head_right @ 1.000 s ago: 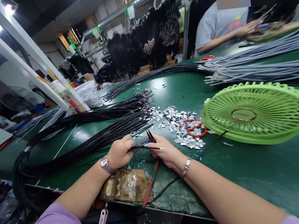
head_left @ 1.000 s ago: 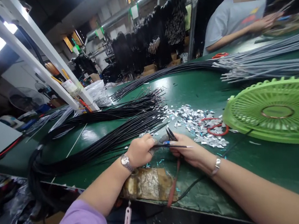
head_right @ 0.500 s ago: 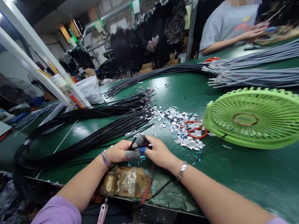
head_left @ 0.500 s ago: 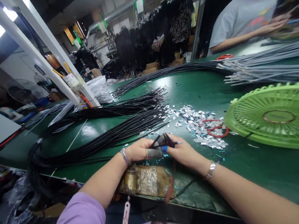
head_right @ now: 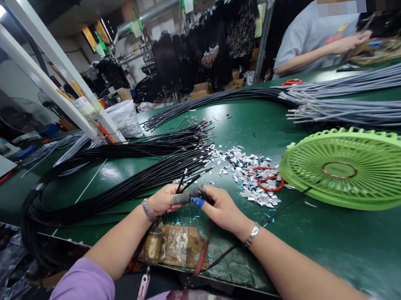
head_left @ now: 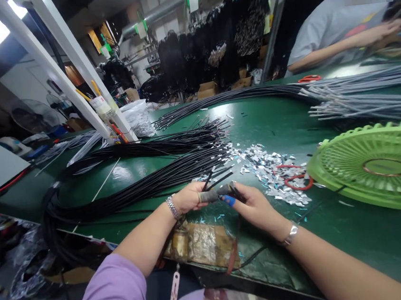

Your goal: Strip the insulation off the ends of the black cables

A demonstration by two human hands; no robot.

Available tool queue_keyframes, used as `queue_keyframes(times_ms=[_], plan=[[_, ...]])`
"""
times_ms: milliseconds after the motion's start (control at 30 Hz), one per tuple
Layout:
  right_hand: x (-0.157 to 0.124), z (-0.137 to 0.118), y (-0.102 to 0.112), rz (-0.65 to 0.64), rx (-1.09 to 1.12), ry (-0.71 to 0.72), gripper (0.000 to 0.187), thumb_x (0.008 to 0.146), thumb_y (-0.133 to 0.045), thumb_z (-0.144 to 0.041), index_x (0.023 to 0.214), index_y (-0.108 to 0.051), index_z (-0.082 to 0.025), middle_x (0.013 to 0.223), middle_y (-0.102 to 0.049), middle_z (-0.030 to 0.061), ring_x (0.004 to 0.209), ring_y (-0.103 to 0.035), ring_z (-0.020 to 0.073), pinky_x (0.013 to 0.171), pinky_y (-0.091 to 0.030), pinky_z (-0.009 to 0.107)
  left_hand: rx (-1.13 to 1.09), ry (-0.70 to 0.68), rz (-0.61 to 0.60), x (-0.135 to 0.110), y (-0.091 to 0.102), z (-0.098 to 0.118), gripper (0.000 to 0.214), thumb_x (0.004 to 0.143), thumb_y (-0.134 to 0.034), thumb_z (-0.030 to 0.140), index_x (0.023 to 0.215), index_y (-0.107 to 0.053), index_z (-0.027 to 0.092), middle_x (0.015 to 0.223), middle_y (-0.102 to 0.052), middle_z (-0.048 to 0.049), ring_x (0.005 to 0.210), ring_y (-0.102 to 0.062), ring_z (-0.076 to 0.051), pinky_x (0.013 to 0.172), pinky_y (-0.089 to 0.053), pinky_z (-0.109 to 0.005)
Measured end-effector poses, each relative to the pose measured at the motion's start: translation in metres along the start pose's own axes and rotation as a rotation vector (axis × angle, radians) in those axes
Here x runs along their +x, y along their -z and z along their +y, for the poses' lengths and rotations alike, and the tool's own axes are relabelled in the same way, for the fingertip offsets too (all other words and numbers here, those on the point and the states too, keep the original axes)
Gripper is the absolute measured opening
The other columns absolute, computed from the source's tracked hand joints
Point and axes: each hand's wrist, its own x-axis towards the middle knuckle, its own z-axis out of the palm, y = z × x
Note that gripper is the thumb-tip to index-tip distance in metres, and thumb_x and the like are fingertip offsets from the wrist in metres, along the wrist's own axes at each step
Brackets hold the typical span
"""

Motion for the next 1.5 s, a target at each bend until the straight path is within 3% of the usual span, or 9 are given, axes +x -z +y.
queue_keyframes(times_ms=[167,300,400,567,700,867,967,1300,1500], plan=[[0.002,0.001,-0.007,-0.019,0.335,-0.374,0.023,0.068,-0.065,-0.038,0.062,-0.051,-0.021,0.052,-0.045,-0.0047,0.046,-0.036,0.01,0.044,-0.029,0.024,0.351,-0.204,0.008,0.004,0.004,-0.005,0.044,0.071,-0.062,0.058,0.073,-0.053,0.015,0.053,-0.047,0.0042,0.045,-0.038,-0.007,0.043,-0.032,-0.02],[0.003,0.006,-0.009,0.01,0.518,-0.615,0.023,0.06,-0.068,-0.034,0.061,-0.05,-0.019,0.049,-0.045,-0.0055,0.04,-0.027,0.0057,0.039,-0.016,0.021,0.834,-0.432,0.327,0.003,0.0,-0.005,0.026,0.079,-0.06,0.04,0.082,-0.059,0.015,0.075,-0.06,-0.0029,0.068,-0.053,-0.014,0.063,-0.043,-0.025],[0.005,0.007,-0.008,0.049,0.569,-0.684,0.023,0.055,-0.068,-0.032,0.06,-0.05,-0.019,0.048,-0.046,-0.0051,0.039,-0.026,0.0046,0.038,-0.013,0.02,1.2,-0.429,0.475,0.0,-0.009,-0.005,0.017,0.082,-0.053,0.029,0.086,-0.061,0.014,0.08,-0.061,-0.0068,0.073,-0.058,-0.018,0.064,-0.045,-0.028],[0.003,0.006,-0.005,0.03,0.613,-0.676,0.027,0.053,-0.07,-0.035,0.061,-0.048,-0.02,0.048,-0.045,-0.0058,0.039,-0.027,0.0049,0.039,-0.015,0.02,1.523,-0.423,0.416,-0.003,-0.021,-0.003,0.02,0.081,-0.045,0.019,0.091,-0.062,0.014,0.08,-0.062,-0.0097,0.071,-0.06,-0.02,0.059,-0.044,-0.029],[0.0,0.005,-0.002,0.044,0.418,-0.53,0.026,0.061,-0.067,-0.04,0.062,-0.049,-0.021,0.046,-0.04,-0.0065,0.042,-0.029,0.008,0.04,-0.02,0.022,1.27,-0.332,0.416,-0.004,-0.022,0.002,0.018,0.083,-0.048,0.026,0.086,-0.06,0.013,0.075,-0.062,-0.0079,0.067,-0.057,-0.019,0.059,-0.043,-0.028],[-0.001,0.006,-0.003,0.069,0.004,-0.199,0.025,0.072,-0.06,-0.043,0.063,-0.052,-0.022,0.057,-0.051,-0.0014,0.058,-0.044,0.0156,0.055,-0.037,0.028,0.342,-0.206,0.271,-0.002,-0.016,0.004,0.046,0.077,-0.052,0.061,0.069,-0.049,0.016,0.048,-0.042,0.0053,0.042,-0.036,-0.007,0.043,-0.03,-0.02],[-0.002,0.005,-0.006,0.102,-0.102,-0.122,0.024,0.077,-0.054,-0.04,0.06,-0.05,-0.022,0.056,-0.049,-0.0013,0.057,-0.043,0.0157,0.055,-0.036,0.029,-0.011,-0.067,0.147,0.0,-0.014,0.003,0.051,0.067,-0.06,0.066,0.071,-0.045,0.017,0.041,-0.034,0.0106,0.033,-0.024,-0.003,0.035,-0.018,-0.018],[0.0,-0.001,-0.002,0.139,0.038,-0.2,0.028,0.073,-0.06,-0.049,0.066,-0.058,-0.022,0.061,-0.058,0.0011,0.062,-0.049,0.0184,0.059,-0.041,0.03,0.011,-0.063,0.114,0.003,-0.008,-0.004,0.05,0.063,-0.067,0.061,0.071,-0.047,0.016,0.047,-0.048,0.0078,0.034,-0.039,-0.003,0.034,-0.03,-0.015],[0.0,-0.001,-0.006,0.104,0.418,-0.409,0.035,0.064,-0.071,-0.049,0.063,-0.05,-0.021,0.052,-0.043,-0.0052,0.045,-0.03,0.0086,0.042,-0.025,0.024,0.025,-0.079,0.085,0.004,-0.007,-0.003,0.05,0.06,-0.071,0.058,0.076,-0.051,0.014,0.055,-0.056,0.0029,0.039,-0.047,-0.006,0.036,-0.032,-0.016]])
